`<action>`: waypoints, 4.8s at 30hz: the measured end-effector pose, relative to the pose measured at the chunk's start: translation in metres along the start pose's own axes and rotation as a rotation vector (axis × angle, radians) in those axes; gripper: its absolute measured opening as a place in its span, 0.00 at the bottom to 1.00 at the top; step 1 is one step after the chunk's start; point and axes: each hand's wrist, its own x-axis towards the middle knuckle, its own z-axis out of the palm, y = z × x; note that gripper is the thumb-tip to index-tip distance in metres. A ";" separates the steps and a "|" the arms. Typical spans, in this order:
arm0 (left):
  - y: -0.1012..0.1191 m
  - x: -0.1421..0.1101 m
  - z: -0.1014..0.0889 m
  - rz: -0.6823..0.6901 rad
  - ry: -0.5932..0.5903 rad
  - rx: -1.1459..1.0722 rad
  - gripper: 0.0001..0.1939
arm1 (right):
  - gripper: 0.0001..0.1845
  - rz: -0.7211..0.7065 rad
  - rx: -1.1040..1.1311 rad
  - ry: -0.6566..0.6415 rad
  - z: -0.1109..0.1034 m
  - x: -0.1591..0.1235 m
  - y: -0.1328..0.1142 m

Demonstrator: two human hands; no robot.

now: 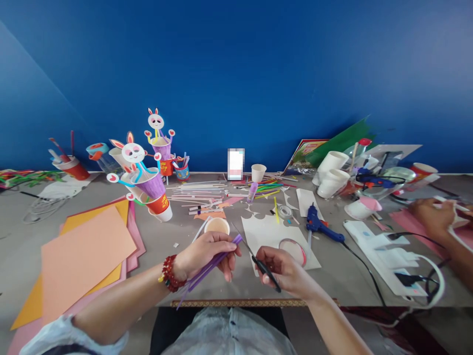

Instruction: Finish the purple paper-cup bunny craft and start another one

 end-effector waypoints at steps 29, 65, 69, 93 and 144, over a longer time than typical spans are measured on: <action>0.004 0.005 0.001 -0.045 -0.001 -0.007 0.11 | 0.25 -0.058 -0.001 0.069 0.004 -0.002 0.006; 0.011 0.015 0.013 -0.118 -0.105 0.108 0.12 | 0.33 -0.116 0.060 0.068 0.000 -0.008 0.007; 0.013 0.016 0.014 -0.118 -0.116 0.095 0.11 | 0.33 -0.110 0.020 0.099 0.001 -0.009 0.004; 0.002 0.008 0.020 0.166 0.042 -0.280 0.12 | 0.08 0.116 -1.355 0.528 -0.010 0.030 0.018; 0.047 -0.073 0.014 0.521 -0.073 1.679 0.17 | 0.18 -0.185 -1.259 -0.442 0.046 0.019 -0.081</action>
